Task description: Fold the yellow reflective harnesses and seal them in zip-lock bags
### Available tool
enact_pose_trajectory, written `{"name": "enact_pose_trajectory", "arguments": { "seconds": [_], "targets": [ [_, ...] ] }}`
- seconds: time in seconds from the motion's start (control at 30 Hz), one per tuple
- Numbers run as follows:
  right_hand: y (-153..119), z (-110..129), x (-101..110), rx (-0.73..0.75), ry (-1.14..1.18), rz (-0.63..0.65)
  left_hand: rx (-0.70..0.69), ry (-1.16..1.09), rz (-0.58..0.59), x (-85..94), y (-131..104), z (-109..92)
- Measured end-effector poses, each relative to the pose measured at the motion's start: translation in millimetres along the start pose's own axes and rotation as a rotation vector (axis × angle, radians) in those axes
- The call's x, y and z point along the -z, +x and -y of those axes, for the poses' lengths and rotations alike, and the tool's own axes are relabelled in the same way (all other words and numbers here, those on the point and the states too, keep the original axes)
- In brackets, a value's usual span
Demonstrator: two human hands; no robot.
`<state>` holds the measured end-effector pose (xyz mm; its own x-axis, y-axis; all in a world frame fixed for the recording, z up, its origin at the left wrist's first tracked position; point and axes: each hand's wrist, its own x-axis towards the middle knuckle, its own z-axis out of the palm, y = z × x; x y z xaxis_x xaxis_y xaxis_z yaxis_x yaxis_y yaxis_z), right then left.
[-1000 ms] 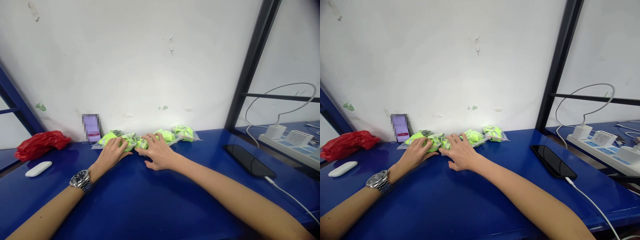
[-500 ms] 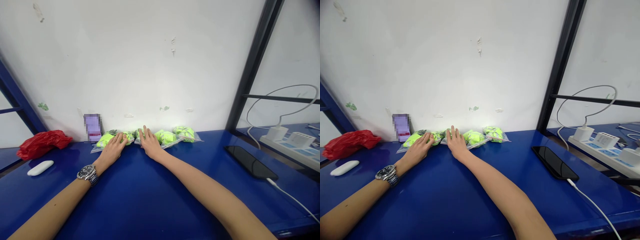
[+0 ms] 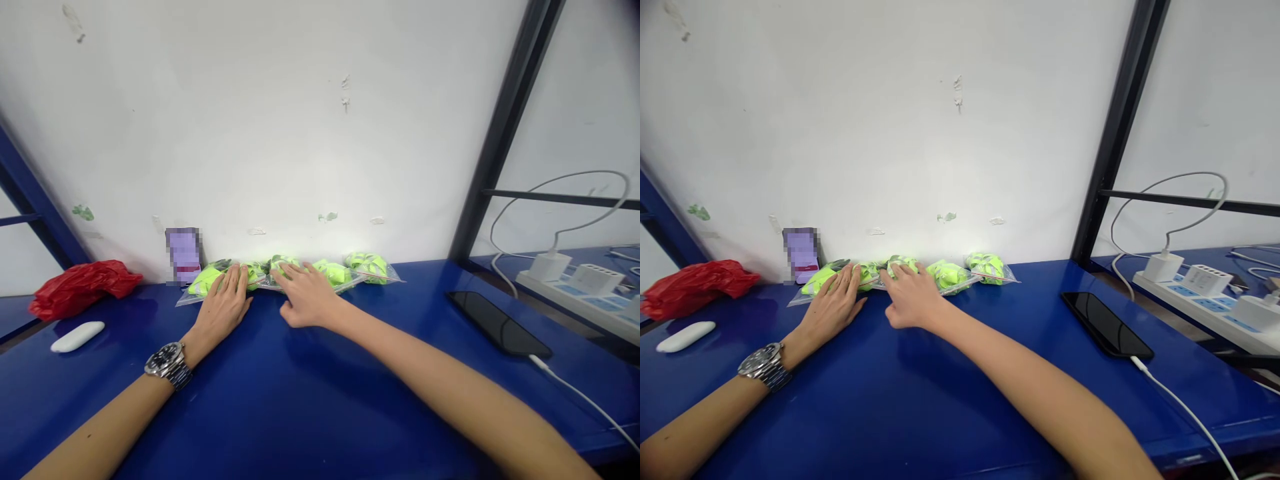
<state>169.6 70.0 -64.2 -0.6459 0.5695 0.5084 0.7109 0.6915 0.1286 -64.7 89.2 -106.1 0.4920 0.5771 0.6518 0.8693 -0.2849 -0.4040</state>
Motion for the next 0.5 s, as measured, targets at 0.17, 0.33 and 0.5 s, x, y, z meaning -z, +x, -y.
{"name": "enact_pose_trajectory", "arguments": {
  "seconds": [0.17, 0.33, 0.5],
  "targets": [
    [-51.5, -41.9, 29.9, 0.049, -0.268, 0.088, -0.135, -0.045, -0.035, 36.0, 0.4, -34.6],
    [-69.9, -68.8, 16.6, 0.036, -0.391, 0.162, -0.258, -0.277, 0.03, 59.4, -1.5, -90.2],
    [-66.6, -52.4, 18.2, -0.155, -0.155, 0.162, -0.092, -0.688, 0.21, 69.9, 3.2, -117.2]
  ]
}}
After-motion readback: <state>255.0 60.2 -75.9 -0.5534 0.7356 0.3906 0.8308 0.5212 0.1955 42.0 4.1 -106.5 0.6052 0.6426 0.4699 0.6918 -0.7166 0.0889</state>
